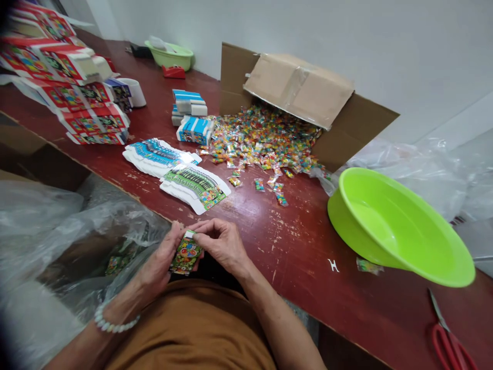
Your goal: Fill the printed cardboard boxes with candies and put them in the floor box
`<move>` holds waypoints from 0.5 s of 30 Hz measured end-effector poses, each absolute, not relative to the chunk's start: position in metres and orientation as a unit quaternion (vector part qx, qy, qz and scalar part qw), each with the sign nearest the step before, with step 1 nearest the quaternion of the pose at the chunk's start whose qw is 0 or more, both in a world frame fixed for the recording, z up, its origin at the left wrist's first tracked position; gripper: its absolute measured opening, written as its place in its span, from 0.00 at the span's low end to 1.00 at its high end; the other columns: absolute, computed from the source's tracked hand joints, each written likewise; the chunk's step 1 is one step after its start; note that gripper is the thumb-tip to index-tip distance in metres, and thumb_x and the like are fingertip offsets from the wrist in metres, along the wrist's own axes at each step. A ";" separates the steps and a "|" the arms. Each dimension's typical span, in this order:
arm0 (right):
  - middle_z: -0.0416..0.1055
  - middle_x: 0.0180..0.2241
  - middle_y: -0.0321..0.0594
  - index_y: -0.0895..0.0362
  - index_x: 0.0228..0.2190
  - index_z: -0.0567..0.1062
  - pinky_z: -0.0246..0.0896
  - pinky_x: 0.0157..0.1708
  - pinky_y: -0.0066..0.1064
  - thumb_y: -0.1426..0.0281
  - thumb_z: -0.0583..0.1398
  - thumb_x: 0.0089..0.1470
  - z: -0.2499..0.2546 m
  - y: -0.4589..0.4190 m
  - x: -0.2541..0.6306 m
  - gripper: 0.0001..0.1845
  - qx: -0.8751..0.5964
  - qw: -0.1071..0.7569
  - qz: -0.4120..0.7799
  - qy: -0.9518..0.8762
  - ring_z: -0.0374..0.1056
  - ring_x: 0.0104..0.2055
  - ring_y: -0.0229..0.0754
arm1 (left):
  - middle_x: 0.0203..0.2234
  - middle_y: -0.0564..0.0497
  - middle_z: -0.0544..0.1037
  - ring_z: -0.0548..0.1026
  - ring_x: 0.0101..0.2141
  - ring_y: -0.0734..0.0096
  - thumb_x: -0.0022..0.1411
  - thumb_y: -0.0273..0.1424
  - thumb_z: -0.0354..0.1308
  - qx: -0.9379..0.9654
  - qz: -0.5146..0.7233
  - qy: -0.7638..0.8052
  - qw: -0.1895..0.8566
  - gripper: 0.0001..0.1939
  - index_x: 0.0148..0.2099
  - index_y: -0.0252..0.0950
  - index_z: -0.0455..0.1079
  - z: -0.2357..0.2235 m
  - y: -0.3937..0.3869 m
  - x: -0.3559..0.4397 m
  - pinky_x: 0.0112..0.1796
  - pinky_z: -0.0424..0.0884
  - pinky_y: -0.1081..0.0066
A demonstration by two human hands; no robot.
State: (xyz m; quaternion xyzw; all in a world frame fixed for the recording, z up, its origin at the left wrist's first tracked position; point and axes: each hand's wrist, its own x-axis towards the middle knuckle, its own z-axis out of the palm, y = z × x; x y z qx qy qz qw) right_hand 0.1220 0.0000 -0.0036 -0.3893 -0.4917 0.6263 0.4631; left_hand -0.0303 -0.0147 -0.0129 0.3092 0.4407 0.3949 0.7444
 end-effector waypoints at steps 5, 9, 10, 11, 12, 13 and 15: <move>0.79 0.42 0.43 0.54 0.31 0.78 0.68 0.48 0.38 0.66 0.65 0.58 -0.007 -0.012 0.127 0.06 -0.347 0.463 0.451 -0.679 0.74 0.46 0.44 | 0.26 0.48 0.80 0.74 0.22 0.70 0.59 0.53 0.62 0.286 0.411 0.444 0.743 0.30 0.52 0.34 0.79 -0.016 -0.014 -0.029 0.19 0.70 0.77; 0.76 0.43 0.44 0.53 0.38 0.78 0.65 0.51 0.38 0.68 0.63 0.60 -0.017 -0.014 0.125 0.04 -0.371 0.443 0.367 -0.728 0.71 0.49 0.44 | 0.38 0.47 0.82 0.77 0.26 0.69 0.57 0.41 0.64 0.281 0.426 0.440 0.739 0.23 0.53 0.36 0.77 -0.014 -0.015 -0.026 0.21 0.71 0.76; 0.75 0.44 0.44 0.54 0.38 0.78 0.66 0.50 0.37 0.67 0.63 0.61 -0.021 -0.011 0.125 0.04 -0.373 0.432 0.374 -0.731 0.71 0.49 0.43 | 0.37 0.47 0.82 0.76 0.24 0.69 0.56 0.41 0.64 0.284 0.423 0.449 0.734 0.26 0.55 0.37 0.75 -0.014 -0.015 -0.030 0.20 0.70 0.75; 0.75 0.44 0.44 0.54 0.37 0.78 0.66 0.49 0.36 0.66 0.63 0.61 -0.023 -0.005 0.127 0.05 -0.374 0.419 0.383 -0.733 0.72 0.48 0.43 | 0.33 0.49 0.82 0.74 0.21 0.70 0.56 0.43 0.64 0.292 0.423 0.463 0.722 0.28 0.57 0.37 0.73 -0.013 -0.015 -0.036 0.19 0.70 0.73; 0.75 0.44 0.43 0.54 0.37 0.78 0.67 0.48 0.35 0.65 0.62 0.61 -0.026 0.002 0.129 0.06 -0.383 0.407 0.386 -0.734 0.72 0.47 0.42 | 0.29 0.50 0.80 0.73 0.20 0.69 0.55 0.45 0.63 0.303 0.430 0.486 0.698 0.31 0.58 0.37 0.72 -0.013 -0.015 -0.047 0.20 0.70 0.72; 0.75 0.44 0.43 0.54 0.38 0.78 0.67 0.46 0.34 0.65 0.63 0.60 -0.028 0.012 0.133 0.07 -0.408 0.398 0.376 -0.731 0.72 0.45 0.42 | 0.26 0.51 0.79 0.73 0.20 0.68 0.55 0.47 0.63 0.319 0.444 0.516 0.660 0.32 0.58 0.37 0.71 -0.013 -0.015 -0.062 0.21 0.71 0.71; 0.75 0.41 0.41 0.54 0.42 0.77 0.68 0.44 0.34 0.64 0.63 0.59 -0.031 0.036 0.142 0.10 -0.501 0.386 0.316 -0.707 0.72 0.40 0.42 | 0.27 0.50 0.78 0.75 0.26 0.63 0.56 0.50 0.61 0.362 0.477 0.603 0.527 0.30 0.56 0.38 0.73 -0.017 -0.014 -0.103 0.27 0.74 0.67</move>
